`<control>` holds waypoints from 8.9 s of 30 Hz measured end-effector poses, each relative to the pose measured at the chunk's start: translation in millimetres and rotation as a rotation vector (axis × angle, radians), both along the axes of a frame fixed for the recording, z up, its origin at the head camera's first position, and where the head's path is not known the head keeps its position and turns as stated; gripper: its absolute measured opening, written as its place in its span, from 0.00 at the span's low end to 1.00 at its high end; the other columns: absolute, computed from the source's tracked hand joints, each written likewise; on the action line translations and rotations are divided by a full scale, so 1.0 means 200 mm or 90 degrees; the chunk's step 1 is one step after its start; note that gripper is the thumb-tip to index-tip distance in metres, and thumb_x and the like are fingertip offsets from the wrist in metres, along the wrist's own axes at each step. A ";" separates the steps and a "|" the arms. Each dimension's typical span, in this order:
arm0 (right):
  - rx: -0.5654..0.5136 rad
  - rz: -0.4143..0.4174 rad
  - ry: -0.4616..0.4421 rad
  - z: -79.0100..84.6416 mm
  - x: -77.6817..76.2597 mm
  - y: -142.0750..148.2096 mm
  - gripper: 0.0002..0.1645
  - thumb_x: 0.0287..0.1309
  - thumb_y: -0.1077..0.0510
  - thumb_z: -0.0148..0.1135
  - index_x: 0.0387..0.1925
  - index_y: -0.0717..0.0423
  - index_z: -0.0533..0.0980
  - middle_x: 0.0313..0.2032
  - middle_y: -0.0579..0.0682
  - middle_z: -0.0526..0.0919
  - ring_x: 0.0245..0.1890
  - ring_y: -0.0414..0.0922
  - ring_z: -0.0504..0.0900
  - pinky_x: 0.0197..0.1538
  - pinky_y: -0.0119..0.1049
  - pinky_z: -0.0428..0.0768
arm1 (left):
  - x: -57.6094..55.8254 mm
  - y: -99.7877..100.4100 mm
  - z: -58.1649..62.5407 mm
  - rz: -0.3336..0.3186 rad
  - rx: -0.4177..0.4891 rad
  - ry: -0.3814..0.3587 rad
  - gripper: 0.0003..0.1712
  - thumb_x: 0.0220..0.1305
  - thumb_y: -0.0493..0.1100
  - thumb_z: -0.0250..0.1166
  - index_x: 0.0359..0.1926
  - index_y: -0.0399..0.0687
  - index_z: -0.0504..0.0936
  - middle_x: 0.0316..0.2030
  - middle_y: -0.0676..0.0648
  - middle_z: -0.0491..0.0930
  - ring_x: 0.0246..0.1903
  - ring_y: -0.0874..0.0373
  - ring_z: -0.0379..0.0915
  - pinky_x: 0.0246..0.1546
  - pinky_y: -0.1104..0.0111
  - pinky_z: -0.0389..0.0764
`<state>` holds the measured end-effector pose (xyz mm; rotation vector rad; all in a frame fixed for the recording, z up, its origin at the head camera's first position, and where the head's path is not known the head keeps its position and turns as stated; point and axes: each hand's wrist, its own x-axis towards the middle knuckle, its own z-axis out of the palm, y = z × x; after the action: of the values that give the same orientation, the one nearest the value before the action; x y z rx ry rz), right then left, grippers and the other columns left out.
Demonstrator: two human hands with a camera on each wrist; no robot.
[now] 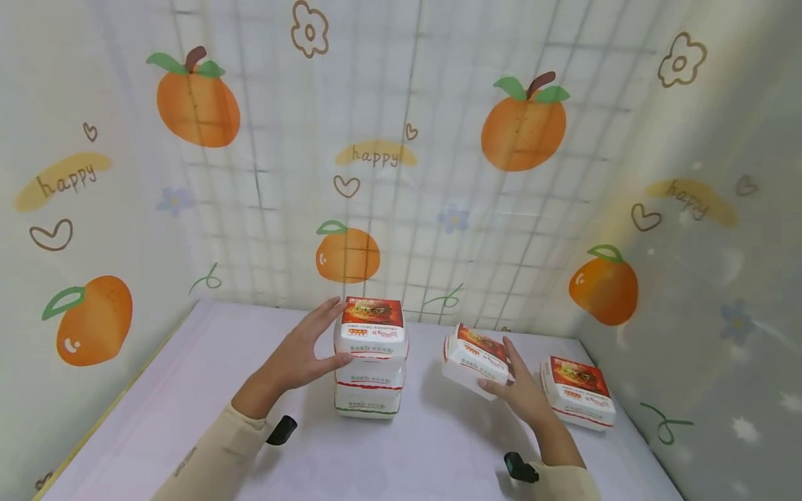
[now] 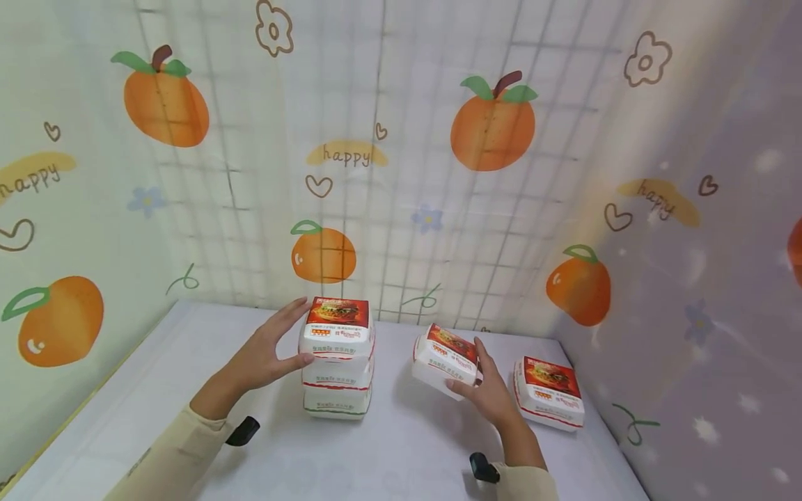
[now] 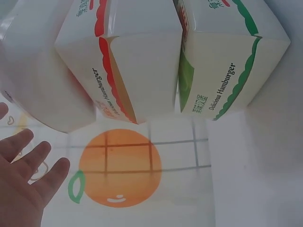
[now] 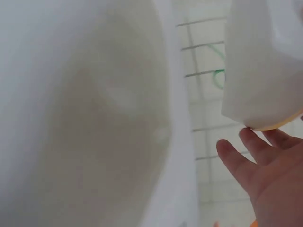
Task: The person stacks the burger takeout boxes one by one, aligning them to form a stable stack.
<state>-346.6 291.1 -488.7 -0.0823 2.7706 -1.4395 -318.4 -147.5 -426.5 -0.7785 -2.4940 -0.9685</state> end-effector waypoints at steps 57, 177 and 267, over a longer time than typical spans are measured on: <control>-0.213 0.191 0.236 0.60 0.01 -0.43 0.65 0.51 0.61 0.70 0.77 0.41 0.36 0.75 0.45 0.44 0.67 0.53 0.61 0.56 0.37 0.74 | -0.01 0.03 0.04 0.007 0.012 0.013 0.55 0.55 0.74 0.61 0.77 0.70 0.45 0.73 0.56 0.53 0.70 0.53 0.52 0.62 0.45 0.63; -0.154 0.258 0.252 0.71 0.12 -0.84 0.59 0.50 0.61 0.75 0.76 0.52 0.50 0.72 0.49 0.59 0.71 0.47 0.57 0.67 0.54 0.61 | -0.07 0.02 0.20 -0.049 0.074 0.040 0.50 0.63 0.64 0.62 0.77 0.68 0.44 0.72 0.55 0.56 0.70 0.55 0.52 0.63 0.44 0.61; -0.198 0.234 0.249 0.62 0.16 -0.82 0.60 0.47 0.64 0.75 0.76 0.48 0.50 0.74 0.49 0.53 0.69 0.53 0.59 0.64 0.55 0.66 | -0.04 0.04 0.10 -0.076 0.096 -0.002 0.49 0.65 0.61 0.61 0.77 0.69 0.41 0.71 0.55 0.58 0.69 0.56 0.53 0.63 0.46 0.62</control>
<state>-314.1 127.2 -364.3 -0.9145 2.5595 -1.8854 -326.0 -140.5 -406.5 -0.8856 -2.3673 -1.1837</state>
